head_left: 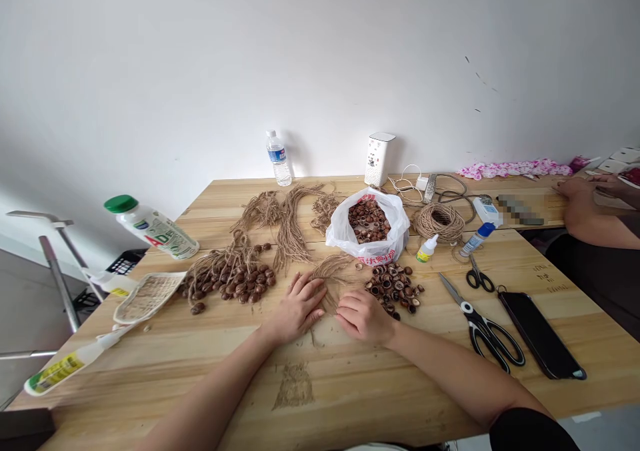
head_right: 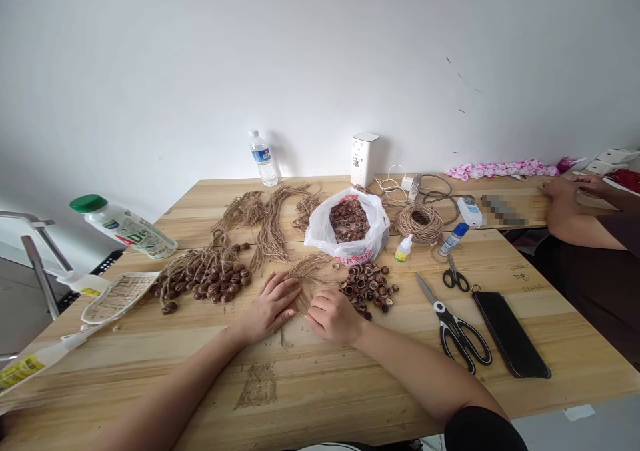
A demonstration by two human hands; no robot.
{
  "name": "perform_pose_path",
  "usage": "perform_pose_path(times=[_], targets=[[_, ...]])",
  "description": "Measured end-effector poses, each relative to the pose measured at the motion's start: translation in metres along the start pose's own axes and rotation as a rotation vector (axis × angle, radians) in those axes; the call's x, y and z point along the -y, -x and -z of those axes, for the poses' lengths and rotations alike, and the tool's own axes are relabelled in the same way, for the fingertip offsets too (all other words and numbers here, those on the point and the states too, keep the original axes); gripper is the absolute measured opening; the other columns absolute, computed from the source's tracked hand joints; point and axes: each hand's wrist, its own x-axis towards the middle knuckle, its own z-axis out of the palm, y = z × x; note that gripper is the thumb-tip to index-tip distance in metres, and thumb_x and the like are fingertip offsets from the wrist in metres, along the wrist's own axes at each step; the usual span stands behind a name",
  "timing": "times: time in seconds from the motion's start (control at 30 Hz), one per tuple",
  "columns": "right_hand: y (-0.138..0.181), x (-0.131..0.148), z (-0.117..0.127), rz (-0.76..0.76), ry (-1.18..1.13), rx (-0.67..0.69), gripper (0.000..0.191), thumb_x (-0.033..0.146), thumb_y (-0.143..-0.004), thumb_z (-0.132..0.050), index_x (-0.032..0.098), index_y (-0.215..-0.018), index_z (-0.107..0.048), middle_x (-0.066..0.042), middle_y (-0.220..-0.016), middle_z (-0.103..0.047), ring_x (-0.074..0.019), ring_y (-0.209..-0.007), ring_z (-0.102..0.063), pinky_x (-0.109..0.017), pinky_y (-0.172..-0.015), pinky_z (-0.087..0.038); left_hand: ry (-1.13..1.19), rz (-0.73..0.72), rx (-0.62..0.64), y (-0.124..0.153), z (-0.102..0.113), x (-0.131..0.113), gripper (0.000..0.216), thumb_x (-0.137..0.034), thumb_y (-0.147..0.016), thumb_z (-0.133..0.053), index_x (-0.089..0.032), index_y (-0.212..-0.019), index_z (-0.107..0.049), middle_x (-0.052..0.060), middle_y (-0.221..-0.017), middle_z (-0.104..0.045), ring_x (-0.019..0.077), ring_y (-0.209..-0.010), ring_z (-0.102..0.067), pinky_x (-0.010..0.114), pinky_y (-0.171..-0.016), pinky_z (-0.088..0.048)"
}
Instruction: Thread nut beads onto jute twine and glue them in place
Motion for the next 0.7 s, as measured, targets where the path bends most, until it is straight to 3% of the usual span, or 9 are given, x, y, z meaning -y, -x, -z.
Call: perform_pose_path(times=[0.13, 0.2, 0.43, 0.53, 0.7], targets=[[-0.003, -0.002, 0.003, -0.129, 0.063, -0.051, 0.014, 0.015, -0.087, -0.048, 0.014, -0.081, -0.061, -0.008, -0.083, -0.061, -0.0195, -0.086, -0.052, -0.034, -0.079, -0.044, -0.003, -0.072, 0.055, -0.001, 0.001, -0.001, 0.058, -0.040, -0.090, -0.037, -0.017, -0.142, -0.027, 0.012, -0.146, -0.034, 0.0291, -0.137, -0.019, 0.053, -0.110, -0.017], [-0.005, -0.006, 0.003, -0.227, 0.135, -0.053, 0.015, 0.013, -0.087, -0.047, 0.014, -0.082, -0.061, -0.009, -0.083, -0.061, -0.0208, -0.088, -0.051, -0.035, -0.079, -0.043, 0.014, -0.076, 0.090, -0.004, 0.001, -0.001, 0.059, -0.041, -0.091, -0.035, -0.016, -0.143, -0.023, 0.013, -0.145, -0.035, 0.0278, -0.137, -0.022, 0.052, -0.110, -0.019], [-0.013, -0.023, -0.004, -0.347, 0.303, 0.041, 0.015, 0.012, -0.084, -0.051, 0.015, -0.073, -0.061, -0.008, -0.075, -0.060, -0.0223, -0.081, -0.049, -0.036, -0.075, -0.043, 0.104, -0.012, 0.028, -0.014, 0.003, 0.000, 0.052, -0.040, -0.091, -0.035, -0.018, -0.138, -0.037, 0.014, -0.128, -0.052, 0.0280, -0.123, -0.040, 0.049, -0.103, -0.030], [-0.015, -0.027, -0.006, -0.372, 0.324, 0.045, 0.010, 0.013, -0.082, -0.055, 0.014, -0.075, -0.061, -0.008, -0.076, -0.060, -0.0224, -0.081, -0.050, -0.036, -0.075, -0.042, 0.110, 0.021, 0.016, -0.016, 0.001, -0.001, 0.051, -0.041, -0.090, -0.035, -0.018, -0.135, -0.042, 0.014, -0.122, -0.052, 0.0276, -0.117, -0.043, 0.048, -0.101, -0.033], [-0.017, -0.033, -0.010, -0.352, 0.341, 0.059, 0.021, 0.011, -0.083, -0.052, 0.015, -0.064, -0.060, -0.009, -0.072, -0.059, -0.0222, -0.080, -0.050, -0.034, -0.073, -0.041, 0.065, 0.048, -0.021, -0.018, -0.007, -0.006, 0.052, -0.047, -0.088, -0.036, -0.022, -0.133, -0.046, 0.013, -0.116, -0.050, 0.0292, -0.111, -0.043, 0.050, -0.098, -0.033]])
